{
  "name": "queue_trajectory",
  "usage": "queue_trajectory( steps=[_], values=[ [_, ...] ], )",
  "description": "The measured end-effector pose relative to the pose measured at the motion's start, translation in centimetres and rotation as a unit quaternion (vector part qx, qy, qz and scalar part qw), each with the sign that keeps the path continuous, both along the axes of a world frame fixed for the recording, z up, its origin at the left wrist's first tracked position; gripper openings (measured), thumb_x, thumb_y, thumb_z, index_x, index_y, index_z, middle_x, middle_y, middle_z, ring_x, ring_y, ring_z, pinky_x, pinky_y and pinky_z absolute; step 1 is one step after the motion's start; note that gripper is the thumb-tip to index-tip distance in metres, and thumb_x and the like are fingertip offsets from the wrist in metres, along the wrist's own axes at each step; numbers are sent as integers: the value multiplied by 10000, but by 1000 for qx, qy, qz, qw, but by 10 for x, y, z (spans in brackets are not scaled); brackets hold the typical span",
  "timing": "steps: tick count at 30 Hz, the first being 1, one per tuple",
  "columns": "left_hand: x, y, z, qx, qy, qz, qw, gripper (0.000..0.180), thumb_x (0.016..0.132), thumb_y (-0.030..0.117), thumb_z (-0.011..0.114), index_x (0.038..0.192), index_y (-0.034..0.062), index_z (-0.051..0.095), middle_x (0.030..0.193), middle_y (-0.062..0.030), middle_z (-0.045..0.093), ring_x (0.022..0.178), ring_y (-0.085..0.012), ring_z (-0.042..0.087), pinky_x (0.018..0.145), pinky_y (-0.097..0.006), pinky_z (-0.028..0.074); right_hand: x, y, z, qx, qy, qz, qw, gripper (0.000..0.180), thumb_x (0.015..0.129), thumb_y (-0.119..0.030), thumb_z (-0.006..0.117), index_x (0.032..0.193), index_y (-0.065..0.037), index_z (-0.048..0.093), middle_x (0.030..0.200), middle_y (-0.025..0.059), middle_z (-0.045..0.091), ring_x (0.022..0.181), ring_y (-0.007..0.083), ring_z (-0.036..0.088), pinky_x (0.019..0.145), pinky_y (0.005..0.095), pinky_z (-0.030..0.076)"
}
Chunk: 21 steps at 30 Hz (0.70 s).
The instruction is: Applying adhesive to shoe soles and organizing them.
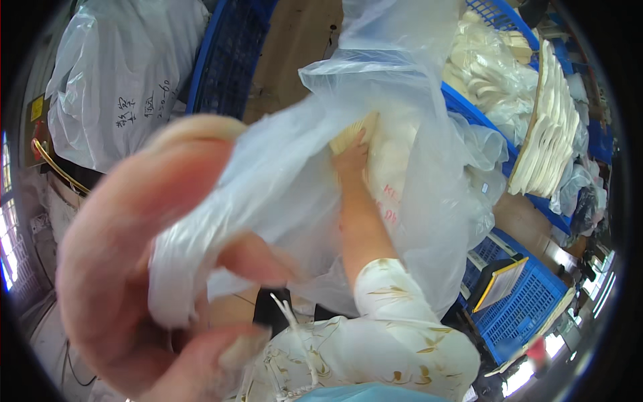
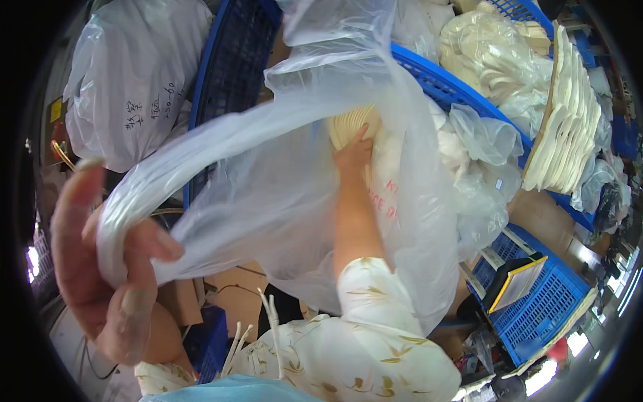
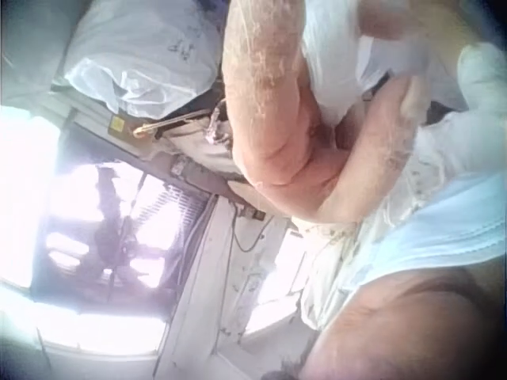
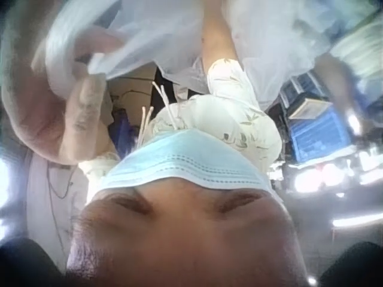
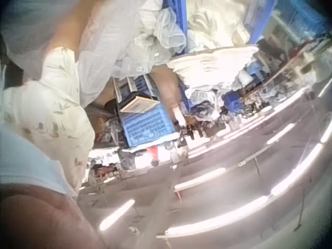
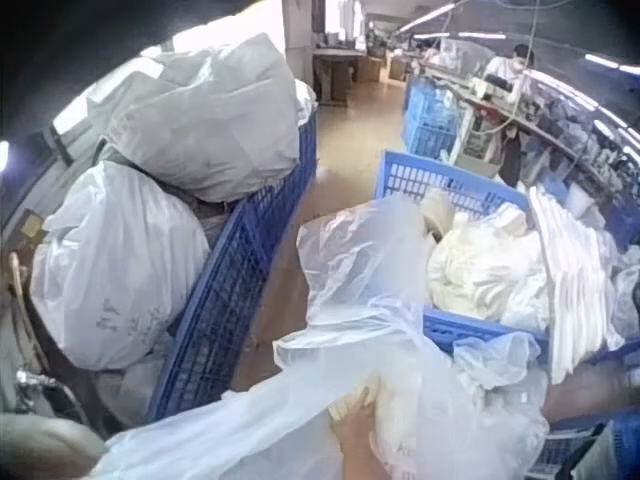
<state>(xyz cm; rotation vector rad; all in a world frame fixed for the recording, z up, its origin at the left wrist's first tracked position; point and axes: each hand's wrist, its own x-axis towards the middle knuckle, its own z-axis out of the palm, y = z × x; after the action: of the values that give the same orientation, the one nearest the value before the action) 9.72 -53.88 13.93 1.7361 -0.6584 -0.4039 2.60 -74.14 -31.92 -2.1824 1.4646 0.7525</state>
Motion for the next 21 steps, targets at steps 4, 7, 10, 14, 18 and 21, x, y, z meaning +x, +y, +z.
queue_trajectory(
  steps=[4, 7, 10, 14, 18, 21],
  values=[
    [0, -37, -27, 35, 42, 66, 996, 473, 789, -49, 561, 1258, -67, 500, 1153, -161, 602, 861, -141, 605, 820, -261, 467, -34, -66, 4, 78, -239, -12, 968, 1134, 676, -264, 741, 1478, -82, -39, 1383, 270, 352, 1247, 381, 431, 1031, 385, 370],
    [1, -56, -35, 35, -29, -3, 999, 365, 814, -107, 528, 1177, -62, 531, 1102, -213, 615, 836, -184, 636, 755, -286, 502, -19, -93, 47, 149, -234, -11, 961, 1051, 705, -223, 710, 1473, -21, 22, 1394, 284, 351, 1253, 372, 436, 1052, 364, 350],
    [-20, -81, -20, 75, -134, 77, 985, 402, 795, -27, 606, 1192, -30, 541, 1192, -230, 554, 962, -309, 588, 778, -367, 492, -20, -112, 97, 196, -193, -4, 962, 1035, 708, -216, 708, 1471, -12, 39, 1417, 276, 332, 1277, 361, 416, 1058, 355, 344],
    [-86, -77, -13, 69, -287, 176, 939, 598, 748, 58, 694, 1289, -2, 448, 1252, -238, 493, 1048, -389, 518, 834, -458, 453, -17, -145, 162, 222, -208, 2, 953, 1025, 709, -214, 708, 1470, -15, 51, 1412, 272, 341, 1271, 361, 421, 1055, 358, 346],
    [-138, -77, -27, 62, -66, -39, 995, 628, 770, 45, 658, 1333, 10, 381, 1149, -246, 543, 974, -334, 579, 844, -400, 468, -80, -175, 215, 252, -218, -3, 943, 1016, 709, -213, 707, 1469, -18, 62, 1406, 269, 351, 1265, 362, 426, 1052, 361, 349],
    [-175, -79, -96, 337, 44, -299, 892, 439, 816, 161, 609, 1218, 36, 485, 918, -231, 609, 826, -327, 603, 720, -394, 489, -114, -185, 246, 271, -230, -14, 935, 1008, 710, -212, 706, 1469, -20, 71, 1402, 266, 357, 1261, 362, 430, 1050, 364, 351]
  ],
)
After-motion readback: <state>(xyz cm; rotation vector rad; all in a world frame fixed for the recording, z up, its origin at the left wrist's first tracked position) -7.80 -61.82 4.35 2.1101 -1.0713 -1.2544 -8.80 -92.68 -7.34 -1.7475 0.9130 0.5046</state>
